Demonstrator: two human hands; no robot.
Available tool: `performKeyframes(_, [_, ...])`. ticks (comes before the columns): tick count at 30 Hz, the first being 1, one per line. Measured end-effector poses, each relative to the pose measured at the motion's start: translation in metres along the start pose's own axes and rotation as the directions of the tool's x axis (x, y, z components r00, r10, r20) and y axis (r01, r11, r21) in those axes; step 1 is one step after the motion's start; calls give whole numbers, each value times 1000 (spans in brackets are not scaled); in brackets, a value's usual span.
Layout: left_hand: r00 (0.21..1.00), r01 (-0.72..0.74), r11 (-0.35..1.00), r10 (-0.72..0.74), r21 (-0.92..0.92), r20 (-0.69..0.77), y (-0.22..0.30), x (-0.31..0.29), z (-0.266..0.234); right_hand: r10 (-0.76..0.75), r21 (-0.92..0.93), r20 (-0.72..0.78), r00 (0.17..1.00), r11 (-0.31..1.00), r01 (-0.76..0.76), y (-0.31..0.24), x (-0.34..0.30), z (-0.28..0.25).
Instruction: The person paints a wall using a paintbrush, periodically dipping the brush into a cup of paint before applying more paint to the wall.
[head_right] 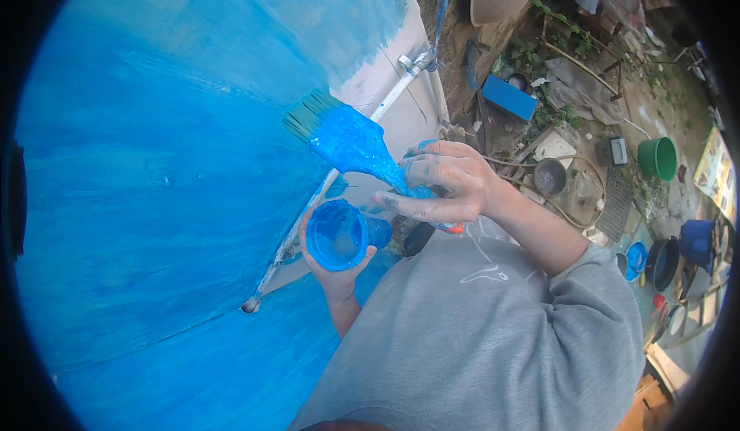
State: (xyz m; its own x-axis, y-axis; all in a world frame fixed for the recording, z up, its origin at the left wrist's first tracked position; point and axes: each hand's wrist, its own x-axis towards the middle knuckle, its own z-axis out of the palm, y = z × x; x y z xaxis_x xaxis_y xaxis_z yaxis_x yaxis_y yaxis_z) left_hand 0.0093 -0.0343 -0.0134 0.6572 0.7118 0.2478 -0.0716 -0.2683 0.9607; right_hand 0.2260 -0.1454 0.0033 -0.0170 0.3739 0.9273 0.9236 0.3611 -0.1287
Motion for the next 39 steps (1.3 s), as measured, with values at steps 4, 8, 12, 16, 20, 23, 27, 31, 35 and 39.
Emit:
performKeyframes(4, [999,-17,999,19,52,-35,-3,-4,-12,603,369,-325,729,790,-489,-9,15,6])
performKeyframes(8, [997,-5,998,10,60,-81,-4,-6,-20,1000,1000,7,20,-7,8,34,40,11])
performKeyframes(12, [997,20,997,-14,75,-79,-5,-5,-26,989,858,71,131,-127,497,103,74,28])
performKeyframes(16, [992,-38,987,56,157,-114,-2,-7,-29,993,795,2,120,-74,602,157,116,45])
performKeyframes(20, [991,-1,990,20,139,-135,3,-8,-32,998,910,-58,24,43,413,184,123,65])
performKeyframes(23, [984,38,994,-19,107,-176,2,-8,-33,940,936,-318,-124,332,119,192,117,77])
performKeyframes(27, [982,63,993,-45,100,-181,0,-3,-34,955,957,-272,-120,282,75,192,115,87])
performKeyframes(31, [987,34,990,-11,140,-161,1,4,-36,928,986,-166,-334,161,-42,195,116,85])
performKeyframes(35, [989,22,993,-5,112,-145,4,6,-34,885,975,-220,-411,205,-80,201,110,80])
performKeyframes(39, [988,10,995,5,101,-154,3,5,-32,838,888,-449,-311,379,-262,204,100,76])
